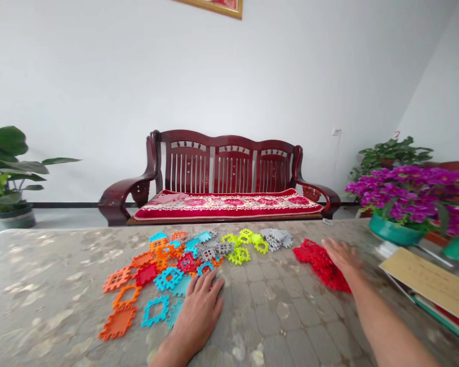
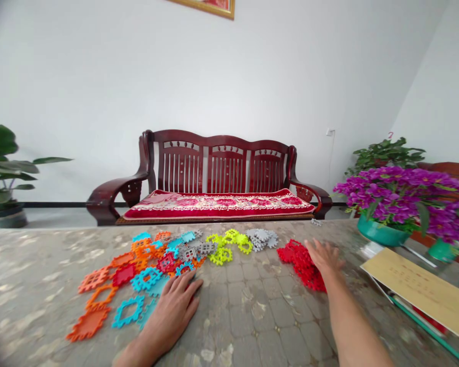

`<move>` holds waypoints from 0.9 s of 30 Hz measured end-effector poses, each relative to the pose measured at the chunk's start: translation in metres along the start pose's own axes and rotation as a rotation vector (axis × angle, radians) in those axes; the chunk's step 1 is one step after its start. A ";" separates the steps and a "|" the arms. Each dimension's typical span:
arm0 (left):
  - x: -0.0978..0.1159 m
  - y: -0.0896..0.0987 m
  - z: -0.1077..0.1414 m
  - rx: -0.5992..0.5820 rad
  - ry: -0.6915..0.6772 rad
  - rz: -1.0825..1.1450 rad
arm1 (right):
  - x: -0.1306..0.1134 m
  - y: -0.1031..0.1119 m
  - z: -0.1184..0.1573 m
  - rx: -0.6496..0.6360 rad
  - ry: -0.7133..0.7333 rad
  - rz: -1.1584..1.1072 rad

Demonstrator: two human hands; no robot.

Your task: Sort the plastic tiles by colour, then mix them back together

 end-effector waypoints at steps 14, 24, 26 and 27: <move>0.003 0.006 0.001 0.010 0.015 0.039 | -0.058 -0.056 0.055 -0.161 0.315 0.105; 0.016 0.028 0.013 0.091 -0.063 0.050 | -0.156 -0.081 0.175 -0.100 0.587 -0.015; 0.023 0.027 0.019 0.075 -0.060 0.081 | -0.136 -0.063 0.172 -0.044 0.568 -0.018; 0.029 0.025 0.022 0.054 -0.063 0.098 | -0.118 -0.054 0.168 -0.004 0.524 -0.010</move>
Point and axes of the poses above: each hand's wrist, its own z-axis away from the middle knuckle, its own y-axis out of the back of the hand, x = y × z, the point moved 9 cm from there along -z, towards the middle knuckle, and after that the axes turned 14 degrees about -x, right-handed, at the moved point
